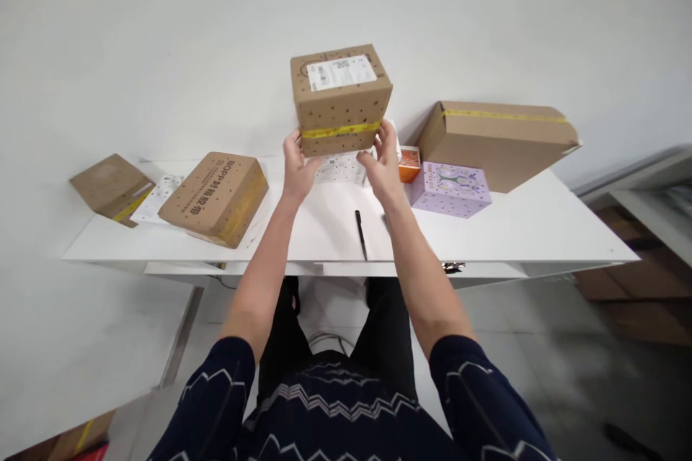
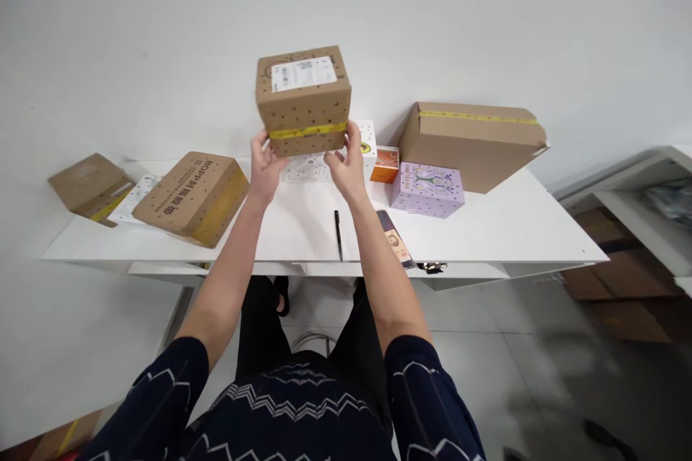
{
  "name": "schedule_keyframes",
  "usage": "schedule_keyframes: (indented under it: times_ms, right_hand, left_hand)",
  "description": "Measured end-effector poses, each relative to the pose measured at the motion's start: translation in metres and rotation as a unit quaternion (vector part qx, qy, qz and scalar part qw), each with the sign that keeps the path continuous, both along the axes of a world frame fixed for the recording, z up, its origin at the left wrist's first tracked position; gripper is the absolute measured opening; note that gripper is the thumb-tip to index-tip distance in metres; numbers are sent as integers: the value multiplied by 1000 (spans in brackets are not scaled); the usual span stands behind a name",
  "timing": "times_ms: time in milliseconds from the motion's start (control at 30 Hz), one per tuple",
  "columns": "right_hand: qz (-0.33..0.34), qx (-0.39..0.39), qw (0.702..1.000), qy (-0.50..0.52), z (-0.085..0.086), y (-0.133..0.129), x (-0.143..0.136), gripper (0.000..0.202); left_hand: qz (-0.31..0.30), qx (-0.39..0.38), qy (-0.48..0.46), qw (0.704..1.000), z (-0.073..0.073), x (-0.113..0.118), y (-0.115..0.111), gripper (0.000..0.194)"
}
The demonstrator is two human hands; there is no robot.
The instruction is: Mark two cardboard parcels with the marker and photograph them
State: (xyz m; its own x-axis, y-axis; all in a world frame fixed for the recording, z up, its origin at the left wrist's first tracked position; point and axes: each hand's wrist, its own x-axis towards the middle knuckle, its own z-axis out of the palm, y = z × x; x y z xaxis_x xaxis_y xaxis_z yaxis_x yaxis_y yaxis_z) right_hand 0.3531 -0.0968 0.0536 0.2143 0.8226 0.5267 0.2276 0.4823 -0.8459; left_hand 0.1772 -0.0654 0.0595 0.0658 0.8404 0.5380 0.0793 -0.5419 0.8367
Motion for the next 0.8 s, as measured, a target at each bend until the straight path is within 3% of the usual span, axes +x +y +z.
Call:
schedule_keyframes:
  times_ms: [100, 200, 333, 433, 567, 800]
  right_hand:
    - [23, -17, 998, 60, -20, -66, -29, 70]
    - [30, -78, 991, 104, -54, -120, -59, 66]
    - [20, -177, 977, 118, -97, -156, -81, 62]
    - [19, -221, 968, 117, -117, -164, -83, 59]
    - [17, -243, 962, 127, -127, -168, -78, 58]
    - [-7, -241, 957, 158, -117, -171, -73, 53]
  left_hand:
    - [13, -8, 11, 1000, -18, -31, -73, 57]
    - [74, -74, 15, 994, -56, -58, -130, 54]
    - [85, -180, 1, 980, -108, -81, -167, 53]
    - [79, -214, 15, 973, -128, -91, -174, 55]
    - [78, -243, 25, 967, -130, -97, -175, 56]
    - [99, -235, -33, 966, -105, -98, -166, 48]
